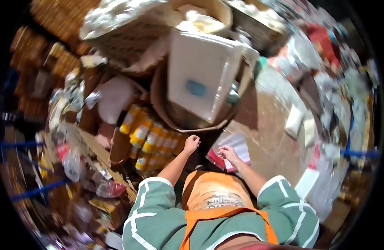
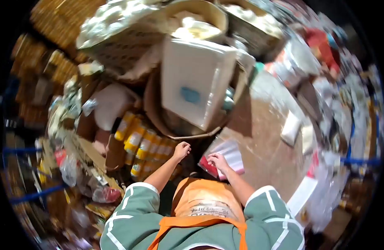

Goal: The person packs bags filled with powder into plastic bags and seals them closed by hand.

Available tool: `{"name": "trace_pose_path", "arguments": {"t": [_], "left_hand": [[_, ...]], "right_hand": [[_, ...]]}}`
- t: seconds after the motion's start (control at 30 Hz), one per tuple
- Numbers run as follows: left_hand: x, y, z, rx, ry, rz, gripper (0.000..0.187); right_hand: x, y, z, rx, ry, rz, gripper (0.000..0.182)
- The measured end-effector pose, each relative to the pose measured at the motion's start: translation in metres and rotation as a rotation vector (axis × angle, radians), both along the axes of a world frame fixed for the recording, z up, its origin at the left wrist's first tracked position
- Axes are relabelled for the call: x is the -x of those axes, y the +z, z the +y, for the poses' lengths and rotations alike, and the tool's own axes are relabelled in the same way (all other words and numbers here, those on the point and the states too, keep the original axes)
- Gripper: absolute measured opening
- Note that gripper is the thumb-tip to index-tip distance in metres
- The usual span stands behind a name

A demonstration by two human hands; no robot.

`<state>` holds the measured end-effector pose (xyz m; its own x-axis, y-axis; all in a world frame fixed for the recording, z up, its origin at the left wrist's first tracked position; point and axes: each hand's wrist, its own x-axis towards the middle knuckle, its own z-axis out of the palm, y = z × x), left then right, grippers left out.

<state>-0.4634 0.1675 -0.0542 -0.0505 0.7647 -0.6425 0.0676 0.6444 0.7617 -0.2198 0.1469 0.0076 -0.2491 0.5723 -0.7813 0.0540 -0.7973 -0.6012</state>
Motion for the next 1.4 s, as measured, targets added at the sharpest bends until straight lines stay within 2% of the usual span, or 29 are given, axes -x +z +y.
{"name": "trace_pose_path", "arguments": {"t": [0.03, 0.07, 0.13, 0.17, 0.2, 0.23, 0.27, 0.3, 0.33, 0.37, 0.43, 0.47, 0.5, 0.53, 0.6, 0.67, 0.8, 0.83, 0.9, 1.0, 1.07, 1.1, 1.17, 1.23, 1.27, 1.33, 1.4], "left_hand": [[-0.02, -0.008, -0.015, -0.099, -0.054, 0.061, 0.011], [-0.038, -0.008, -0.029, -0.287, -0.243, 0.324, 0.011], [-0.082, 0.019, -0.047, -0.397, -0.619, 0.63, 0.018], [-0.103, 0.016, -0.057, -0.539, -0.732, 0.618, 0.022], [-0.122, 0.009, -0.063, -0.57, -0.892, 0.578, 0.03], [-0.141, -0.001, -0.075, -0.717, -1.002, 0.664, 0.044], [-0.159, -0.009, -0.076, -0.75, -1.136, 0.695, 0.059], [-0.178, -0.024, -0.077, -0.784, -1.155, 0.726, 0.068], [-0.196, -0.011, -0.068, -0.707, -1.218, 0.746, 0.055], [-0.209, -0.031, -0.066, -0.819, -1.225, 0.876, 0.056], [-0.228, -0.047, -0.056, -0.694, -1.277, 0.981, 0.06], [-0.232, -0.05, -0.053, -0.632, -1.283, 0.997, 0.06], [-0.238, -0.053, -0.047, -0.536, -1.149, 0.889, 0.062], [-0.238, -0.056, -0.044, -0.606, -1.166, 0.951, 0.048], [-0.239, -0.059, -0.035, -0.59, -1.167, 0.852, 0.032], [-0.235, -0.061, -0.03, -0.699, -0.98, 0.76, 0.015], [-0.236, -0.028, -0.028, -0.626, -0.731, 0.82, 0.02], [-0.235, -0.023, -0.03, -0.632, -0.733, 0.841, 0.02], [-0.23, -0.009, -0.032, -0.682, -0.592, 0.926, 0.024], [-0.22, 0.023, -0.037, -0.586, -0.444, 0.969, 0.025], [-0.217, 0.05, -0.043, -0.64, -0.279, 0.823, 0.026], [-0.203, 0.042, -0.043, -0.661, -0.286, 0.902, 0.022], [-0.193, 0.057, -0.05, -0.664, -0.345, 0.875, 0.02], [-0.196, 0.073, -0.065, -0.526, -0.434, 0.823, 0.015], [-0.193, 0.072, -0.072, -0.53, -0.542, 0.873, 0.017], [-0.186, 0.053, -0.087, -0.472, -0.588, 0.874, 0.022], [-0.187, 0.042, -0.103, -0.293, -0.634, 0.896, 0.026]], "right_hand": [[-0.025, -0.025, -0.02, -0.034, -0.021, 0.001, 0.019], [-0.041, -0.022, -0.034, 0.04, -0.091, -0.101, 0.02], [-0.084, -0.034, -0.075, 0.067, -0.227, -0.207, 0.016], [-0.101, -0.031, -0.093, 0.102, -0.325, -0.241, 0.013], [-0.118, -0.026, -0.111, 0.14, -0.41, -0.274, 0.011], [-0.134, -0.019, -0.131, 0.148, -0.443, -0.309, 0.009], [-0.149, -0.02, -0.153, 0.167, -0.484, -0.319, 0.011], [-0.163, -0.017, -0.174, 0.191, -0.524, -0.323, 0.012], [-0.174, -0.011, -0.193, 0.214, -0.558, -0.323, 0.013], [-0.181, -0.005, -0.209, 0.247, -0.606, -0.357, 0.013], [-0.19, 0.005, -0.24, 0.266, -0.654, -0.382, 0.014], [-0.199, -0.001, -0.257, 0.302, -0.699, -0.332, 0.013], [-0.204, -0.003, -0.269, 0.294, -0.686, -0.336, 0.013], [-0.208, -0.003, -0.28, 0.286, -0.674, -0.334, 0.013], [-0.22, -0.008, -0.294, 0.258, -0.666, -0.308, 0.013], [-0.231, -0.018, -0.301, 0.237, -0.675, -0.285, 0.013], [-0.255, -0.032, -0.301, 0.172, -0.654, -0.199, 0.016], [-0.261, -0.034, -0.298, 0.164, -0.648, -0.19, 0.017], [-0.272, -0.038, -0.294, 0.15, -0.614, -0.139, 0.018], [-0.283, -0.046, -0.286, 0.122, -0.549, -0.082, 0.019], [-0.287, -0.048, -0.278, 0.116, -0.555, -0.023, 0.018], [-0.286, -0.045, -0.272, 0.096, -0.557, -0.006, 0.018], [-0.282, -0.036, -0.261, 0.059, -0.56, -0.011, 0.017], [-0.278, -0.038, -0.254, 0.011, -0.519, 0.018, 0.017], [-0.275, -0.039, -0.251, -0.024, -0.501, 0.03, 0.018], [-0.268, -0.038, -0.245, -0.008, -0.506, 0.039, 0.016], [-0.262, -0.038, -0.244, 0.025, -0.503, 0.038, 0.016]]}}
